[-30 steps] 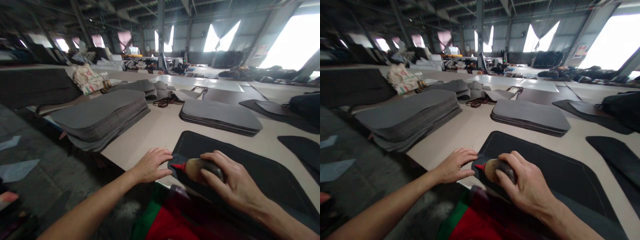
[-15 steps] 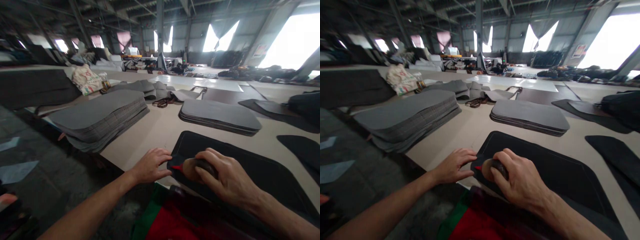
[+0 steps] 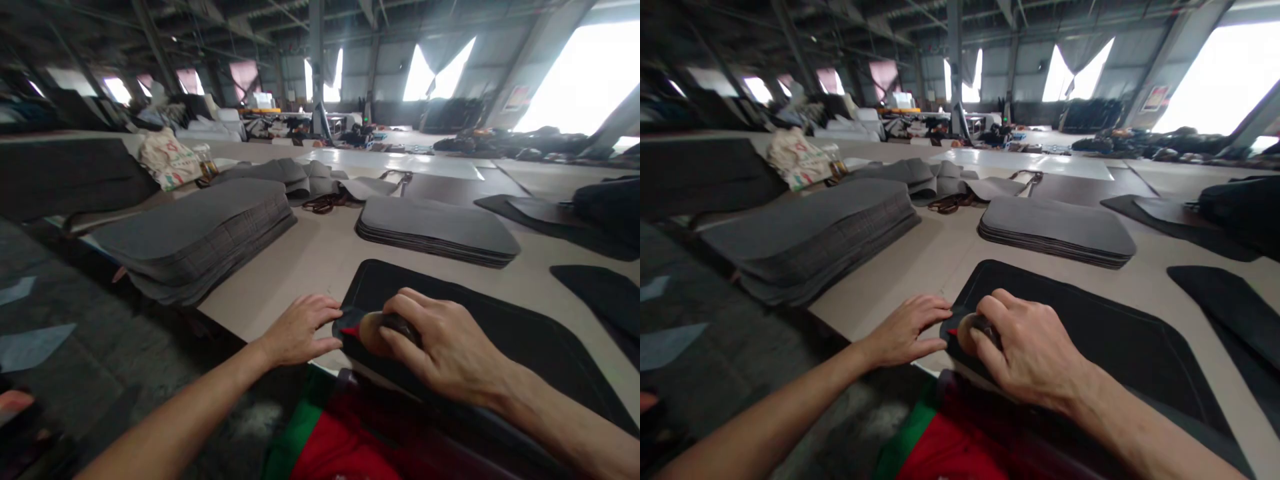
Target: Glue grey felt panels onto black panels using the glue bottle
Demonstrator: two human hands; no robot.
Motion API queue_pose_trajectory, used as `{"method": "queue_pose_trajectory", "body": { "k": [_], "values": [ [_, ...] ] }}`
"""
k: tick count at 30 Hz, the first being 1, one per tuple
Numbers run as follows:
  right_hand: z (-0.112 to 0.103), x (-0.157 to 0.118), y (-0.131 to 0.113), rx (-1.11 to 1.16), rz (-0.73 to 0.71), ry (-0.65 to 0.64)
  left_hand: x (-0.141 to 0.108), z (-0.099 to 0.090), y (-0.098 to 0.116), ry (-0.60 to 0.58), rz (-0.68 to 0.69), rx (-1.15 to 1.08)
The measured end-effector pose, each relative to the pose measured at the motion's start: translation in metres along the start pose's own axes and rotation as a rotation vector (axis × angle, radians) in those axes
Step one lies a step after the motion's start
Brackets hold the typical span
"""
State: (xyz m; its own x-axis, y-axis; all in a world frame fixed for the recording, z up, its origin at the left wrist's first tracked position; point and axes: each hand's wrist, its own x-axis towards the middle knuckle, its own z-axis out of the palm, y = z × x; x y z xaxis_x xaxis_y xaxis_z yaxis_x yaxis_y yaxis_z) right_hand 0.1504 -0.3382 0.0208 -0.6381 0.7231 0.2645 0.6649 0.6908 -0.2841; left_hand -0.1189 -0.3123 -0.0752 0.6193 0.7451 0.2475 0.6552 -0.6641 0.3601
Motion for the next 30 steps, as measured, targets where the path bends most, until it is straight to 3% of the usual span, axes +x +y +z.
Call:
{"method": "queue_pose_trajectory", "body": {
  "k": [17, 30],
  "values": [
    [-0.011, 0.008, -0.001, -0.029, 0.074, -0.114, 0.001, 0.0, -0.001, -0.001, 0.002, -0.01],
    [-0.014, 0.017, -0.009, -0.079, 0.074, -0.133, -0.001, 0.002, -0.002, -0.006, 0.004, 0.013]
  ]
}}
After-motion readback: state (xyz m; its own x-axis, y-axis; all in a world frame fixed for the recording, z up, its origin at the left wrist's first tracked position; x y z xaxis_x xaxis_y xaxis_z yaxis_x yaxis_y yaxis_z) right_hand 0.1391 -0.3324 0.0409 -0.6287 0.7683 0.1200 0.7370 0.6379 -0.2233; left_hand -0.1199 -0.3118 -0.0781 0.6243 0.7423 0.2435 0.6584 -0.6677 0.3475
